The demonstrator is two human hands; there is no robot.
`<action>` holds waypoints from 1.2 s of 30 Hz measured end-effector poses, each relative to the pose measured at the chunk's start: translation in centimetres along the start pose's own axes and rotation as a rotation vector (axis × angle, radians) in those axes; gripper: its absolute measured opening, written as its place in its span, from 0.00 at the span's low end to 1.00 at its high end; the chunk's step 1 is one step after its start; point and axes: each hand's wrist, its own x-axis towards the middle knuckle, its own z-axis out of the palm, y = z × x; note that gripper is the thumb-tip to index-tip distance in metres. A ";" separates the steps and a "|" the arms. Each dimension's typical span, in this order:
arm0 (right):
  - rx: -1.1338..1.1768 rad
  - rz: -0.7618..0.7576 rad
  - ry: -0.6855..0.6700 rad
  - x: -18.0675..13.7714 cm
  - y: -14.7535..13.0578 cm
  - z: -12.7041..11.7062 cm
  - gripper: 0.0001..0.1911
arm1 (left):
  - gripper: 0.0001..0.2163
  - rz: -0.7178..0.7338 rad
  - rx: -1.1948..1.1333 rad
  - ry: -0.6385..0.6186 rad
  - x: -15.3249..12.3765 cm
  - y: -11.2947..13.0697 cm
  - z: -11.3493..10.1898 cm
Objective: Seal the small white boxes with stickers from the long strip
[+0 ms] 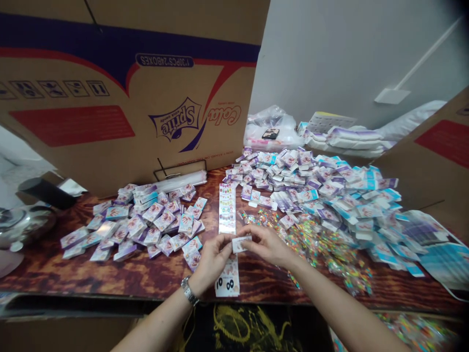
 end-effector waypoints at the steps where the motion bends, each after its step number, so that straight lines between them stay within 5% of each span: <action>1: 0.004 0.031 0.007 0.1 0.1 0.1 0.13 | 0.11 -0.005 -0.002 -0.002 0.0 0.0 0.0; 8: -0.147 -0.003 -0.060 1.3 1.5 -0.1 0.12 | 0.13 -0.103 -0.081 0.010 0.2 0.1 -0.2; 15: -0.467 0.303 0.227 9.3 8.0 -4.3 0.13 | 0.20 -0.175 -0.078 0.108 -1.0 0.5 -0.7; 22: -0.574 0.518 0.233 14.8 11.1 -4.4 0.15 | 0.20 -0.217 -0.084 0.060 -1.8 -0.8 0.2; 27: -0.513 0.551 0.271 14.8 11.1 -3.7 0.15 | 0.20 -0.172 -0.111 0.051 -2.0 -1.7 0.8; 33: -0.238 0.378 0.384 12.7 9.3 -4.6 0.05 | 0.15 -0.046 0.027 0.050 -2.5 -1.3 0.7; 36: -0.001 0.304 0.423 10.6 7.3 -4.1 0.08 | 0.13 0.071 0.156 0.130 -2.4 -0.9 0.4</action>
